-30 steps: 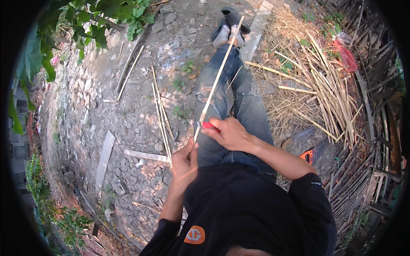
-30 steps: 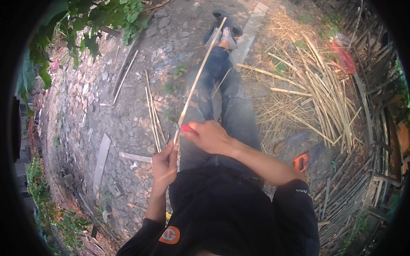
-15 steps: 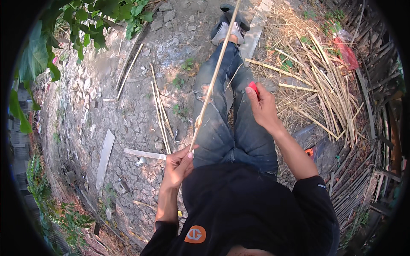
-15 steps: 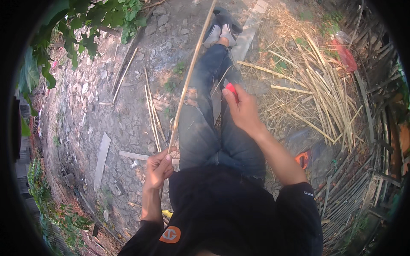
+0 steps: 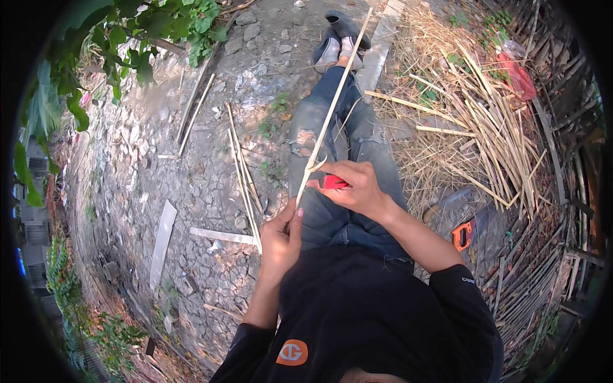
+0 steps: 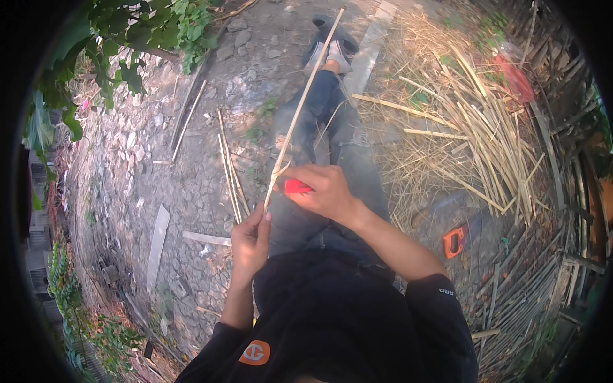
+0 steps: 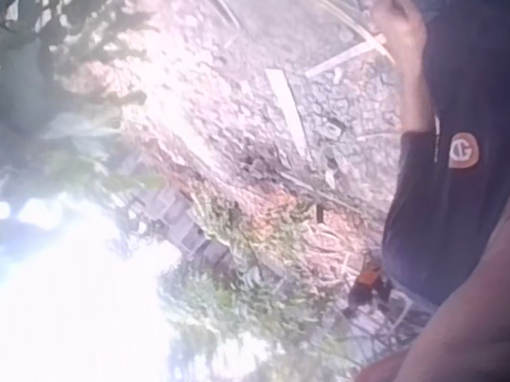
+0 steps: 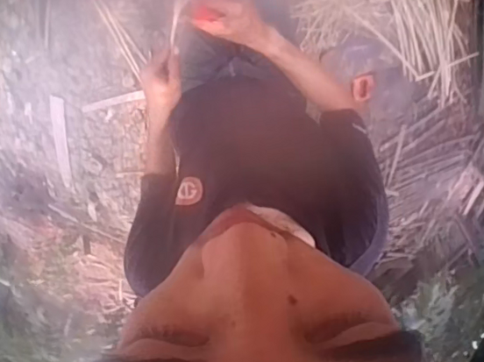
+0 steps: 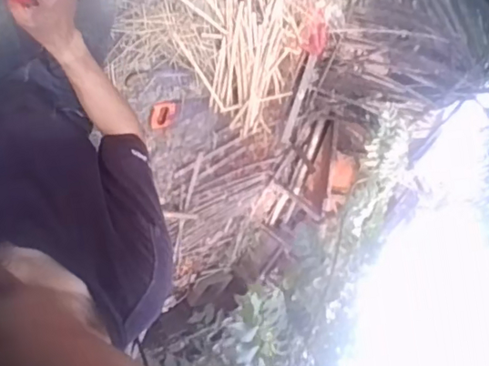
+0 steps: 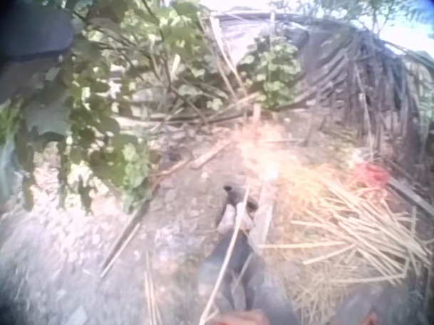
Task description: The person sits on the ground and uses a red utility knife to shave and smooth a long, thin bamboo stick. They hold the stick with their left hand and scrape along its length with the knife in their right hand, occasionally rotating the stick to work on different sides.
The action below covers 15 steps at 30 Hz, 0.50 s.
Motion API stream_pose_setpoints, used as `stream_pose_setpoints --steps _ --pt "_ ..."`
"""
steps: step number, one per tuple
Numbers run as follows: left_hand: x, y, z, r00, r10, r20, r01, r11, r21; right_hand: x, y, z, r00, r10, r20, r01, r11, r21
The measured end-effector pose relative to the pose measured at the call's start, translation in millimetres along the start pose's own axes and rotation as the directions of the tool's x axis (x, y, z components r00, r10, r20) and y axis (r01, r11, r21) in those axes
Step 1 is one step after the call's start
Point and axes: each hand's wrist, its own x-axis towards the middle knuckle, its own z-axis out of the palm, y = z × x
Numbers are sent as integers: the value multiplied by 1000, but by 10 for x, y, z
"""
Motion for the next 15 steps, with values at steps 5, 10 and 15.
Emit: stream_pose_setpoints --steps 5,10,15 --pt "2 -47 61 943 330 -52 -305 914 268 -8 2 0 996 79 30 -80 996 43" --pt "-21 32 21 919 392 -34 -350 854 386 12 28 1 985 106 133 -114 992 54" --pt "-44 20 -39 972 233 27 -226 899 375 50 24 -17 965 89 247 -119 987 109"
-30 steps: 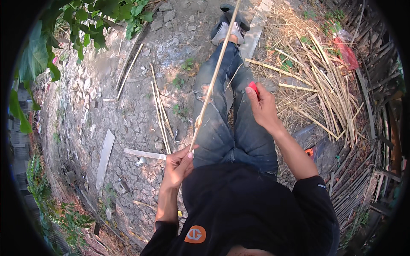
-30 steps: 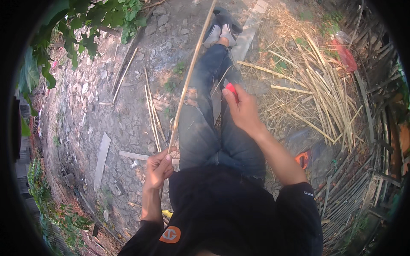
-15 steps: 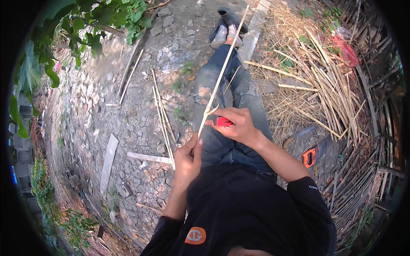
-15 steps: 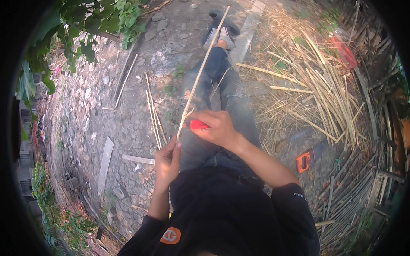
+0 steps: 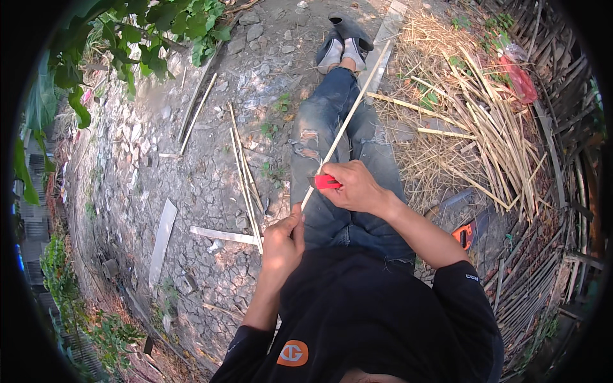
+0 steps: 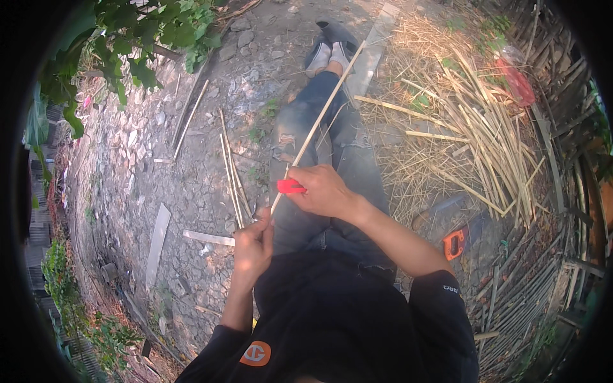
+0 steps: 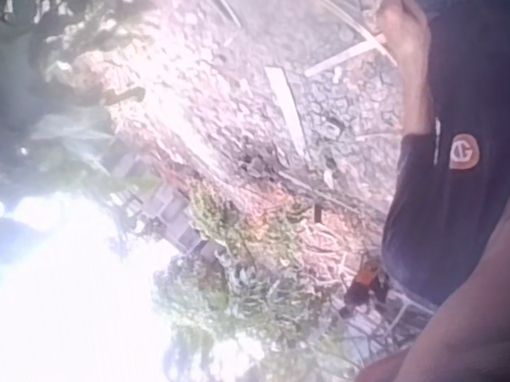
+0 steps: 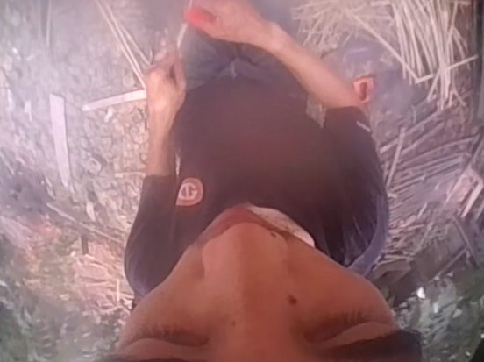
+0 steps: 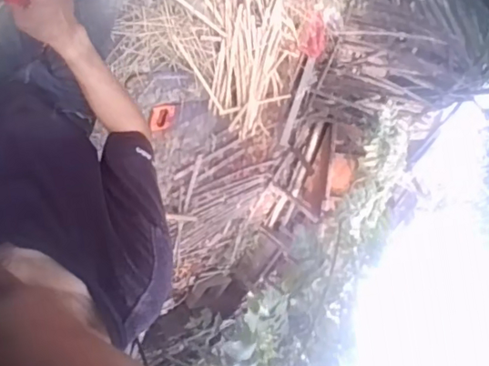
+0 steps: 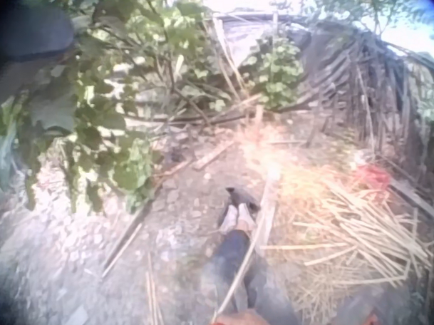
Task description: The person sits on the ground and uses a red utility knife to shave and smooth a long, thin bamboo stick. They hold the stick with their left hand and scrape along its length with the knife in their right hand, occasionally rotating the stick to work on different sides.
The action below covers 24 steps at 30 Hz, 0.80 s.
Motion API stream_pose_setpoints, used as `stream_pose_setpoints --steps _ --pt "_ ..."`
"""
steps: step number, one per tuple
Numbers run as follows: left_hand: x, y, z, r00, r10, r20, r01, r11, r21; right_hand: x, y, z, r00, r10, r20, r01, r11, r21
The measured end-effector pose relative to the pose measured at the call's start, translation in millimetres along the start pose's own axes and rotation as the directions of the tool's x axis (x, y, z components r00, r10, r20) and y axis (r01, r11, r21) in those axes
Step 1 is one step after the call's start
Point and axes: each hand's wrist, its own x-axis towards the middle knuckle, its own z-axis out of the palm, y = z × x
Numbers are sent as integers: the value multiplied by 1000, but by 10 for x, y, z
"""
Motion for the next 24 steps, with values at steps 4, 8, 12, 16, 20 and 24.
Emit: stream_pose_setpoints --steps 4,8,12,16,20,24 --pt "-56 -81 -23 997 -62 38 64 997 -52 2 6 -26 994 62 93 -75 987 143" --pt "-76 -127 -46 997 -70 44 75 989 -125 -37 26 -5 973 208 96 -228 917 327" --pt "-106 -306 -116 992 -85 98 90 995 -40 60 92 -356 860 498 116 -322 352 879" --pt "-272 -552 10 997 -83 3 81 968 -236 129 122 -878 777 590 -220 -120 482 868" --pt "-125 -346 -78 945 -218 244 304 858 -414 39 374 -1115 391 789 -473 -192 573 797" --pt "-11 -182 -51 962 -124 244 223 873 -435 -190 384 -914 418 816 -400 -405 561 722"
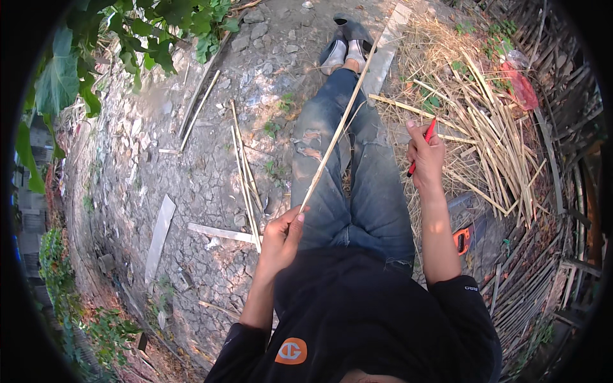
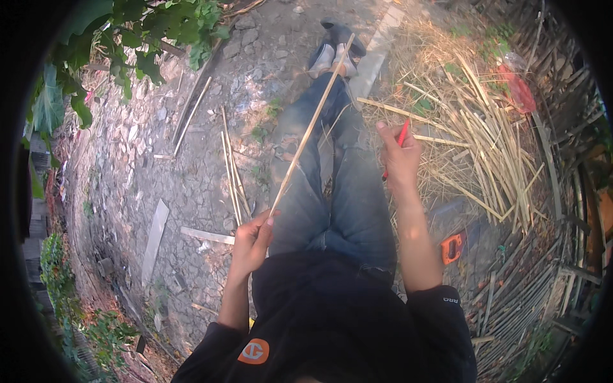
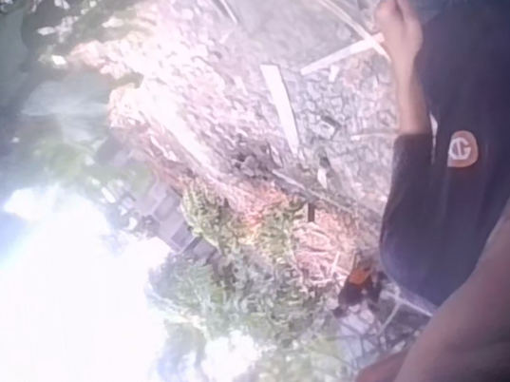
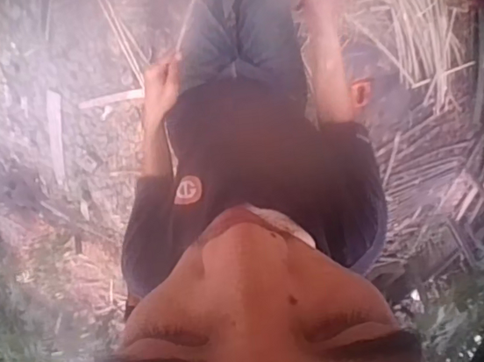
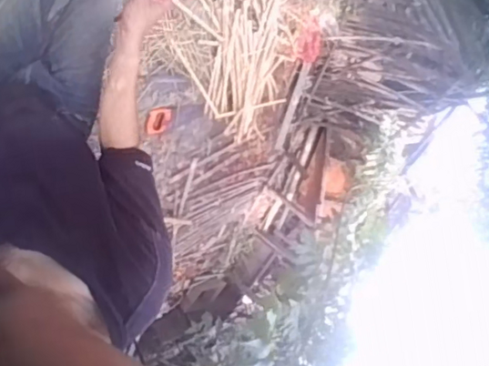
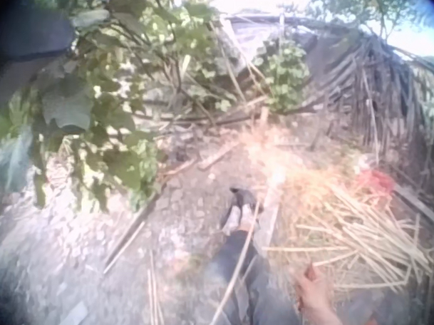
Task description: The person sits on the ground and uses a red utility knife to shave and smooth a long, thin bamboo stick. They hold the stick with their left hand and scrape along its length with the knife in their right hand, occasionally rotating the stick to work on different sides.
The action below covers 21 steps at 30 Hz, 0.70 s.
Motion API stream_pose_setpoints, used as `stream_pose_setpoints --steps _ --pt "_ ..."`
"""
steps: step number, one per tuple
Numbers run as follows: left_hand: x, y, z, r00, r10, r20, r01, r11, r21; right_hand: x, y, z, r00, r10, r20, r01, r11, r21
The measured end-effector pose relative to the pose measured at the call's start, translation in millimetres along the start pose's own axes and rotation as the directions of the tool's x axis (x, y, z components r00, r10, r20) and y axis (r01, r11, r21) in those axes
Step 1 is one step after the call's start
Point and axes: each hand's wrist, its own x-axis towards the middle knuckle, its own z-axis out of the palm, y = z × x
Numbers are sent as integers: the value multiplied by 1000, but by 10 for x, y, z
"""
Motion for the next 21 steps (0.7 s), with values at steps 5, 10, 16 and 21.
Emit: stream_pose_setpoints --steps 5,10,16,21 --pt "80 44 33 999 -19 32 19 1000 -10 -326 195 128 943 80 324 -32 988 -150" --pt "128 176 111 992 -99 74 101 994 -29 -628 201 420 855 91 511 76 952 -298" --pt "141 168 177 991 -80 111 77 996 36 -792 374 548 766 99 635 99 958 -269" --pt "148 144 214 998 -12 54 8 997 72 -773 272 548 749 131 649 17 976 -217"
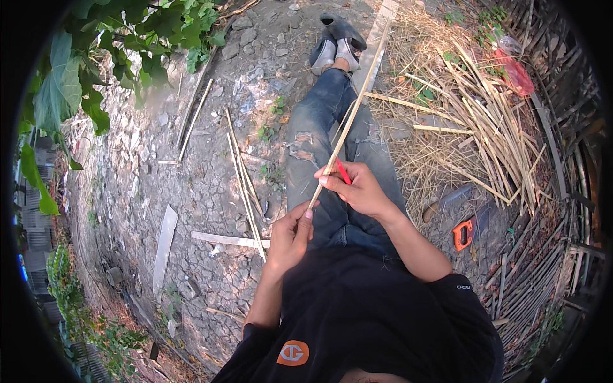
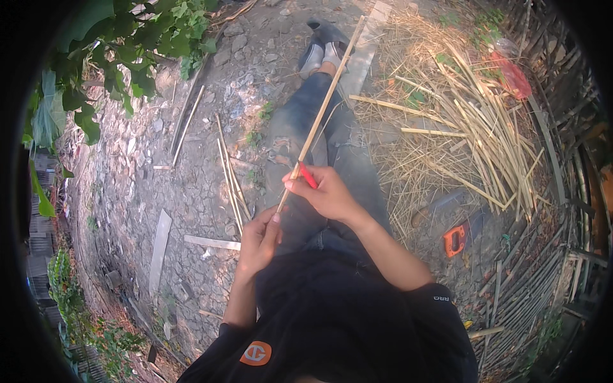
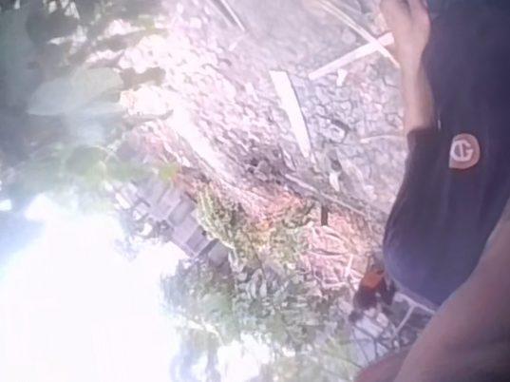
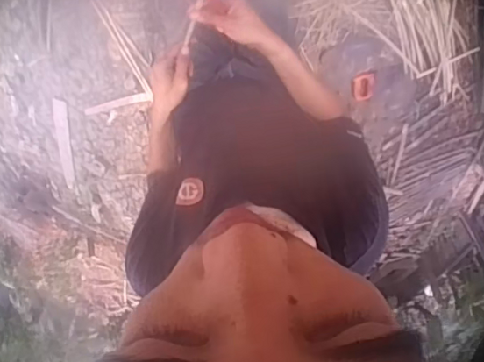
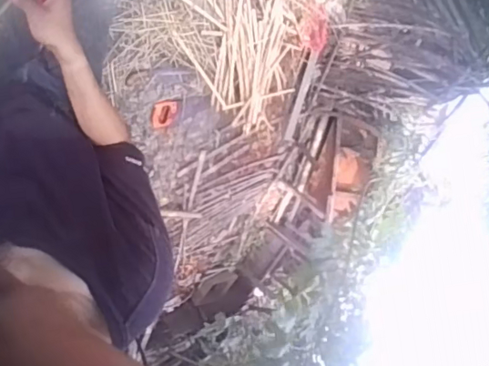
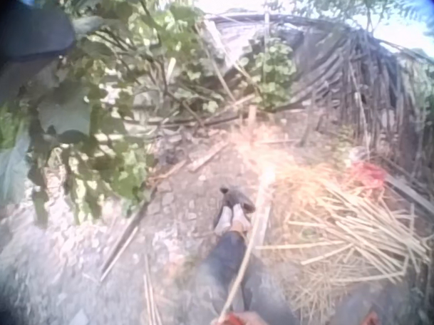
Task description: The person sits on the ground and uses a red utility knife to shave and smooth a long, thin bamboo stick. They hold the stick with their left hand and scrape along its length with the knife in their right hand, occasionally rotating the stick to work on different sides.
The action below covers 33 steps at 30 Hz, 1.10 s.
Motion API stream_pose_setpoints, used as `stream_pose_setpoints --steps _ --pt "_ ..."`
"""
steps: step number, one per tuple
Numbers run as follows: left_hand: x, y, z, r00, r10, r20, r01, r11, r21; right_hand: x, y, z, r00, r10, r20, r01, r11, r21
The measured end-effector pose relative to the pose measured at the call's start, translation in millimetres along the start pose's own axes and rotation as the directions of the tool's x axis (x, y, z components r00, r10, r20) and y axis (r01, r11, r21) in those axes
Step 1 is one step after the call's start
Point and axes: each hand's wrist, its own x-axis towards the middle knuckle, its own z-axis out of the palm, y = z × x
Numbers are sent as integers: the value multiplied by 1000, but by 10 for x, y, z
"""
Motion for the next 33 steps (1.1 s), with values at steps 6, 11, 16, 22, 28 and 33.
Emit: stream_pose_setpoints --steps 6,11,16,22,28,33 --pt "23 -65 21 994 12 -105 -11 1000 14 -275 -56 191 983 -175 62 169 703 -690" --pt "-29 -192 23 983 86 -162 -62 987 150 -137 -140 20 989 -137 51 116 519 -847" --pt "-79 -67 41 981 28 -194 12 980 199 -247 -24 103 981 -138 138 192 552 -811" --pt "-218 -159 -41 983 33 -179 -1 984 177 52 -119 -197 986 -165 0 94 560 -823" --pt "-170 7 -32 980 9 -199 24 987 160 -105 -163 -41 983 -122 136 176 447 -877" --pt "-101 37 -69 978 -24 -207 37 998 56 -95 -144 37 974 -186 126 201 468 -861"
